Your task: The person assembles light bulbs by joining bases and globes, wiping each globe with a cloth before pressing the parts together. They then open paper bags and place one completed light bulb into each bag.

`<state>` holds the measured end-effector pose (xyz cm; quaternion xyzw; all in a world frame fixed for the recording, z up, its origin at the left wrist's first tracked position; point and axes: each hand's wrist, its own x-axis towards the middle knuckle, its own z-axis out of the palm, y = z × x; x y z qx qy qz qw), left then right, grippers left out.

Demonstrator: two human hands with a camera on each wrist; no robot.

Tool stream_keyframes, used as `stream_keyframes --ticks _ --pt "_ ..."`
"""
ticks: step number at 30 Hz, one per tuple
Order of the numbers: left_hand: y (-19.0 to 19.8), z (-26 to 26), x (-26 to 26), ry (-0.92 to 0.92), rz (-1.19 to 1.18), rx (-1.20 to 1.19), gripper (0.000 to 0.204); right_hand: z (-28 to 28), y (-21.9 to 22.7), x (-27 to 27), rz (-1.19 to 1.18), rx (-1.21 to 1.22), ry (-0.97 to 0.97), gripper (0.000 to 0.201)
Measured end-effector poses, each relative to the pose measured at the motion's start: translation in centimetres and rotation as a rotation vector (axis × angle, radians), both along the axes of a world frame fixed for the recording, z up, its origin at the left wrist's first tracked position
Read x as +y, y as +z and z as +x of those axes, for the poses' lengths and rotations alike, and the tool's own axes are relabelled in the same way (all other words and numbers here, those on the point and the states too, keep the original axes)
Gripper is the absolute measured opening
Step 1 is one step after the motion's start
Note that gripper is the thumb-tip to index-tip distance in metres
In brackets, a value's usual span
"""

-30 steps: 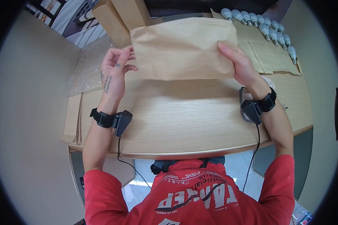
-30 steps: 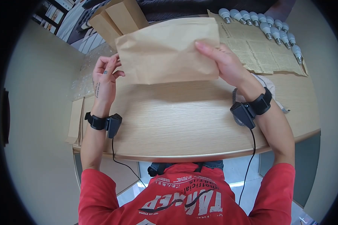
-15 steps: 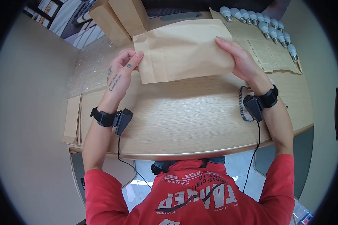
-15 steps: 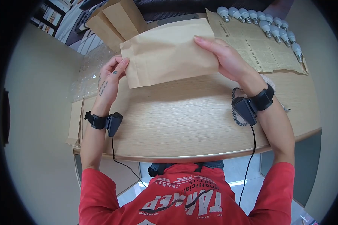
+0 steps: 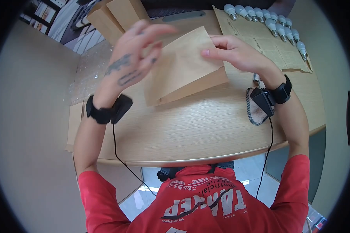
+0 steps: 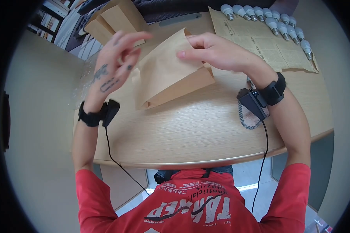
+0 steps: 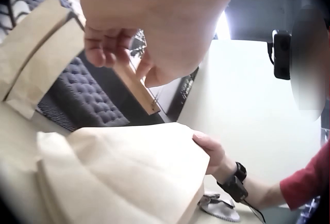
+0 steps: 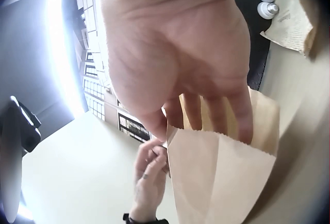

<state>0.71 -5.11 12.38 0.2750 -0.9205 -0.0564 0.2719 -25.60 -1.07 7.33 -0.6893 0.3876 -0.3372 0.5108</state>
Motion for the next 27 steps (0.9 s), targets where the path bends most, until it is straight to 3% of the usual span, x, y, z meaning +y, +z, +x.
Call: stream_keyframes --ticks 3,6,9,14,20,23,25,27 --pt "0.8 -3.5 -1.8 -0.312 -0.189 -0.079 0.037 0.6 0.7 -0.7 -0.068 0.080 0.016 0.032" --pt "1.2 -5.3 -4.2 -0.421 -0.020 -0.138 0.040 0.2 0.4 -1.8 -0.151 0.177 0.019 0.033" --pt "2.5 -6.2 -4.5 -0.424 0.154 -0.224 0.037 0.1 0.5 -1.8 -0.146 0.169 0.015 0.033" --pt "2.2 -6.6 -5.6 -0.372 0.143 -0.296 0.025 -1.0 0.4 -2.4 -0.023 0.189 0.071 0.031" --pt "1.3 -7.0 -6.6 -0.310 0.207 -0.304 0.012 -3.1 0.8 -3.1 -0.166 0.159 0.030 0.031" --pt "-0.1 -6.7 -7.7 -0.352 0.096 -0.220 0.011 -8.5 0.7 -4.8 -0.122 0.146 -0.199 0.032" --pt "-0.3 -6.7 -7.7 -0.329 0.116 -0.222 0.011 -13.7 -0.3 -6.2 -0.290 0.363 -0.523 0.034" --pt "-0.9 -6.8 -7.8 -0.324 0.112 -0.167 0.011 -19.0 -1.4 -6.8 -0.432 0.834 -0.935 0.033"
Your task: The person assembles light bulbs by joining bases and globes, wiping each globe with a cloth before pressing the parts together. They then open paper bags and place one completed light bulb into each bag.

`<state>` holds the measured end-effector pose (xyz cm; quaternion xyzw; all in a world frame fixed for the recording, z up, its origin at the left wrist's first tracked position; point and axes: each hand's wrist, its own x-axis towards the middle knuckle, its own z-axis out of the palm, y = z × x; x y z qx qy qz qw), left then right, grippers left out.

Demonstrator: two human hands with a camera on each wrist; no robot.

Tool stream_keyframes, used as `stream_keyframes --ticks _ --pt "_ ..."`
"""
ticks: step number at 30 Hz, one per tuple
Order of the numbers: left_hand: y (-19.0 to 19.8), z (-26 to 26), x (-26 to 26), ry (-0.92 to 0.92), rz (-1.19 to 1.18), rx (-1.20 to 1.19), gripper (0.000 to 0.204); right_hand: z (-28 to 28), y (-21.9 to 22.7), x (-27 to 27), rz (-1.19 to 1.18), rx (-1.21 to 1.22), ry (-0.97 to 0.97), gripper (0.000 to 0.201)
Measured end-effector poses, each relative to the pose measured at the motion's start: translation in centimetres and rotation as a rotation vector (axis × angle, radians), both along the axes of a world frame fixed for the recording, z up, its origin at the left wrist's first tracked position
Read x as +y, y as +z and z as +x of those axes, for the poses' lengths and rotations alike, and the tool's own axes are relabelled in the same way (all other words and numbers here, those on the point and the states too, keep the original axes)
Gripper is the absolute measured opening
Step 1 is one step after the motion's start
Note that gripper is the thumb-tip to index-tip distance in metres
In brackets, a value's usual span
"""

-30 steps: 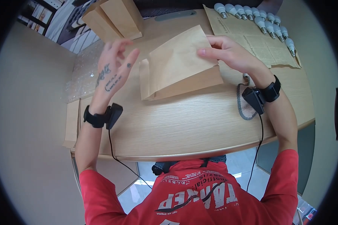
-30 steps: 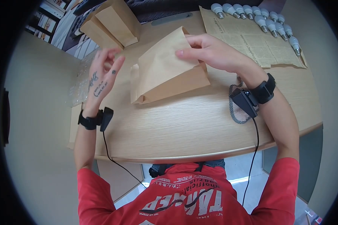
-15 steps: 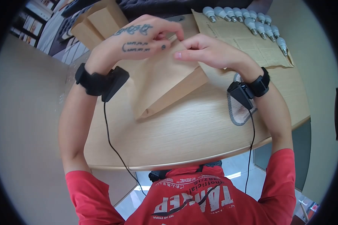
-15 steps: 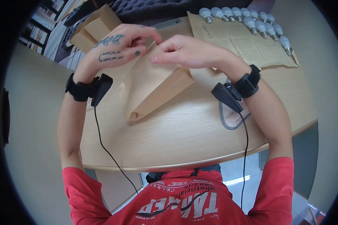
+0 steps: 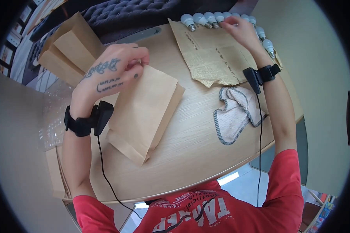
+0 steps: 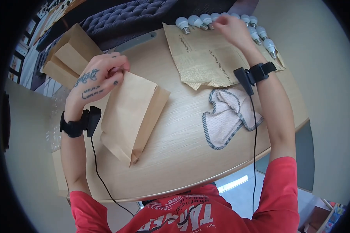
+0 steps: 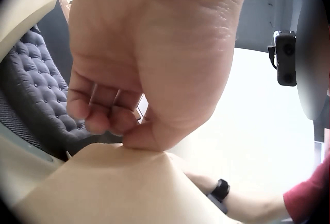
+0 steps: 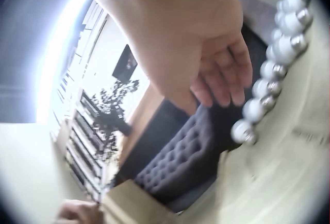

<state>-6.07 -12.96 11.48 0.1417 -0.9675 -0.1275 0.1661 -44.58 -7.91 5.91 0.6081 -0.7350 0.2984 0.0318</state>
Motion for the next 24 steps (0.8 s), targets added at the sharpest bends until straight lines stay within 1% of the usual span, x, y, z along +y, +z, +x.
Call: stream_keyframes --ticks 2,5,6,9,11,15,17,18,21,23,24 --pt "-0.2 -0.2 -0.2 0.007 0.012 -0.006 0.011 -4.7 -1.4 -0.3 -0.044 0.088 -0.233 0.033" --pt "-0.9 -0.3 -0.6 -0.001 0.034 0.046 0.010 -8.0 -3.1 0.3 0.036 0.241 -0.356 0.037" --pt "-1.0 -0.4 -0.7 -0.011 0.037 0.070 0.009 -8.7 -3.8 0.3 0.048 0.244 -0.364 0.038" --pt "-0.3 -0.7 -0.5 0.021 0.136 0.021 0.008 -8.9 -5.0 0.2 0.090 0.230 -0.409 0.042" --pt "-0.2 -1.1 -0.7 0.004 0.199 0.004 0.008 -6.9 -4.7 0.1 0.135 0.201 -0.459 0.045" --pt "-0.1 -1.4 -1.2 -0.030 0.310 -0.046 0.008 -6.8 -5.3 -0.8 0.261 0.170 -0.490 0.048" --pt "0.1 -1.4 -1.3 -0.009 0.421 -0.075 0.007 -6.7 -5.5 -0.9 0.291 0.184 -0.496 0.049" --pt "0.1 -1.4 -1.3 0.001 0.478 -0.090 0.007 -6.8 -5.6 -0.9 0.278 0.171 -0.493 0.048" --pt "0.8 -1.2 -1.1 0.041 0.542 -0.186 0.006 -6.7 -5.7 -0.6 0.259 0.141 -0.490 0.048" --pt "0.7 -1.3 -0.9 0.023 0.553 -0.165 0.006 -6.3 -5.2 -0.2 0.276 0.128 -0.479 0.047" --pt "0.7 -1.3 -0.9 0.016 0.561 -0.155 0.007 -6.3 -5.2 -0.1 0.242 0.100 -0.475 0.048"
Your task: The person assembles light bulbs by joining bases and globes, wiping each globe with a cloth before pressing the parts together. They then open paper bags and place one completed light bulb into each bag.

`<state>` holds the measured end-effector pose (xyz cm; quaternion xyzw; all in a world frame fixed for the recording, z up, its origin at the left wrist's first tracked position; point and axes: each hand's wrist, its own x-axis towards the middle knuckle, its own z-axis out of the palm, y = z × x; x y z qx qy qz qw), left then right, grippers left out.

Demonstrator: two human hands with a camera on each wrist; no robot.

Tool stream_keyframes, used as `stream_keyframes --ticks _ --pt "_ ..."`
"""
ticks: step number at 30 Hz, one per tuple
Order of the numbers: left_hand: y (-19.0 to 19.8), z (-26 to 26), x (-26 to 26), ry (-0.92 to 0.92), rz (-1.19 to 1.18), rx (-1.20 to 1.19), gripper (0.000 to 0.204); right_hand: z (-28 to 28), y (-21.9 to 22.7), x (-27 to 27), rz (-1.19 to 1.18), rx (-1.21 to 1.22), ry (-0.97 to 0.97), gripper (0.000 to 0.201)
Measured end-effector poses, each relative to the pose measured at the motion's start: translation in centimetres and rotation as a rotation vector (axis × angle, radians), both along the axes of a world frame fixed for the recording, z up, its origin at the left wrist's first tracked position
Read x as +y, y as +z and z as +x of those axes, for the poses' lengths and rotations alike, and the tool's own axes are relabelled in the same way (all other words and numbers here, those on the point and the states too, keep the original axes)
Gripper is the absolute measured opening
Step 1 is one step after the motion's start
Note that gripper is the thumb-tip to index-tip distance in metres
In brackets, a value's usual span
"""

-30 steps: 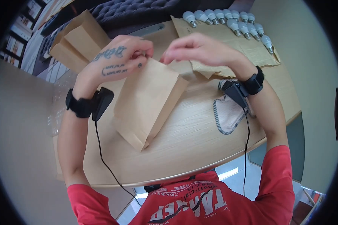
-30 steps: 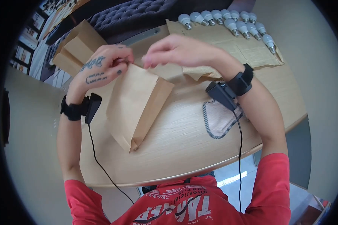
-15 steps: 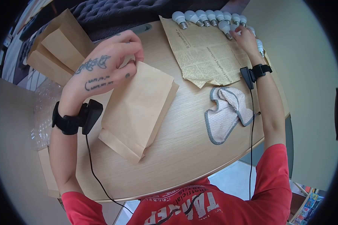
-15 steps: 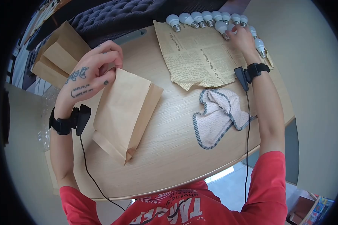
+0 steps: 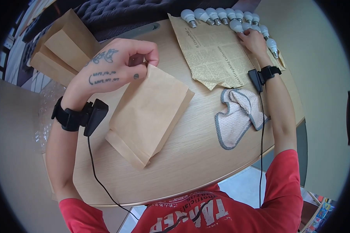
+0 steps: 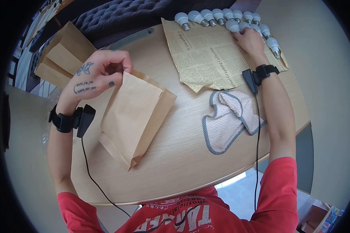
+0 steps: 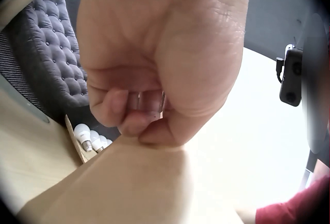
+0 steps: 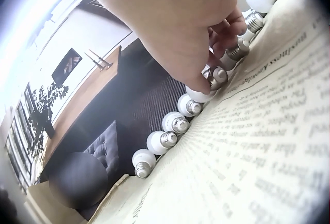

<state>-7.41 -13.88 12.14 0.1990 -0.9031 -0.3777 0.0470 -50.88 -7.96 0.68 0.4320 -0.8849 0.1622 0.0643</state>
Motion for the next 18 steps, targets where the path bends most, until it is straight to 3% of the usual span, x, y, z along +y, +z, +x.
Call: stream_keyframes --ticks 5,8,10,12,15,18 --pt "0.2 -0.1 0.1 -0.081 -0.065 0.055 0.011 -0.1 1.6 0.6 -0.183 -0.004 0.138 0.054" --pt "0.1 -0.2 -0.2 -0.132 -0.063 0.097 0.014 2.3 3.8 0.8 -0.442 -0.196 0.405 0.053" --pt "0.2 -0.3 -0.3 -0.150 -0.076 0.114 0.015 7.3 7.7 2.7 -0.356 -0.477 0.655 0.036" --pt "0.3 -0.3 -0.3 -0.151 -0.116 0.116 0.015 11.0 9.4 3.5 -0.303 -0.564 0.902 0.032" --pt "0.5 -0.2 -0.1 -0.136 -0.150 0.103 0.015 14.9 10.0 4.0 -0.156 -0.720 1.101 0.028" --pt "0.2 -0.1 0.1 -0.120 -0.122 0.110 0.015 17.6 8.6 4.0 -0.126 -0.797 1.132 0.029"
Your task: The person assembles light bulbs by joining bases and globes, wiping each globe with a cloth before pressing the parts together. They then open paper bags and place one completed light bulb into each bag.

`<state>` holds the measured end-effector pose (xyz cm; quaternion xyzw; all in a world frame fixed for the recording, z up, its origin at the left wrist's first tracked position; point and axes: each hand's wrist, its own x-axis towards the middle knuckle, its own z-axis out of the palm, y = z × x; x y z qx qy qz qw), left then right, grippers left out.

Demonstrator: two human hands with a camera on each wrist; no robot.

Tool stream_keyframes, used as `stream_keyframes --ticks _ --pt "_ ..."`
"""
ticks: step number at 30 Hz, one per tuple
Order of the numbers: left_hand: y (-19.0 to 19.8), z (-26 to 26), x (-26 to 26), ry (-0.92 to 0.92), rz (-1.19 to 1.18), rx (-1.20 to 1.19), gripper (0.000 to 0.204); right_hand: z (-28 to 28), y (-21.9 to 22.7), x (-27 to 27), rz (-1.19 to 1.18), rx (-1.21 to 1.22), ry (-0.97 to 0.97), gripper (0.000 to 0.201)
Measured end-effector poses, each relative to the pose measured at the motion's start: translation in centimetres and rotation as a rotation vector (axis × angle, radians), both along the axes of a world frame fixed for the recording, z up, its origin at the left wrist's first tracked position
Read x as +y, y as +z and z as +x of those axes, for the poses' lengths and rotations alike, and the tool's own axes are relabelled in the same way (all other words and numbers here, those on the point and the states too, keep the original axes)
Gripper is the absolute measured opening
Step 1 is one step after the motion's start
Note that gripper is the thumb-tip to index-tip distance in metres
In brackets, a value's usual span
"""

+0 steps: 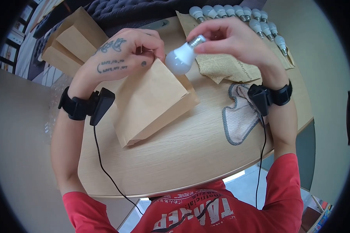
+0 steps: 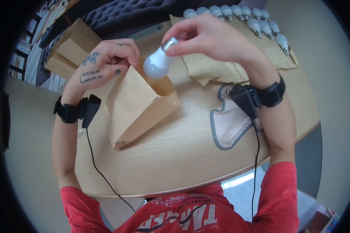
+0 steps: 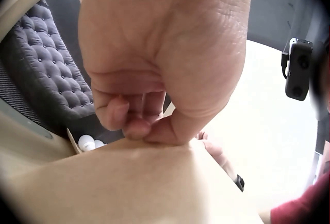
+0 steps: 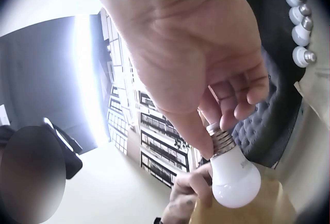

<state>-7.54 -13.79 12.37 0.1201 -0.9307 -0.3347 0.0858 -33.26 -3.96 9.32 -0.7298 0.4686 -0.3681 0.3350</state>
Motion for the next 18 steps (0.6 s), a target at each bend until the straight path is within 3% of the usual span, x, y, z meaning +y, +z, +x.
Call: stream_keyframes --ticks 8,14,18 --pt "0.3 0.2 0.4 0.055 0.024 -0.023 0.017 2.9 -1.6 -0.2 0.135 0.082 0.000 0.028" --pt "0.3 0.3 0.3 0.033 0.039 0.003 0.016 4.2 -2.4 -0.4 0.058 0.096 0.094 0.034" --pt "0.5 0.4 0.5 0.079 0.012 -0.027 0.016 3.7 -1.1 0.1 0.028 -0.080 0.118 0.037"
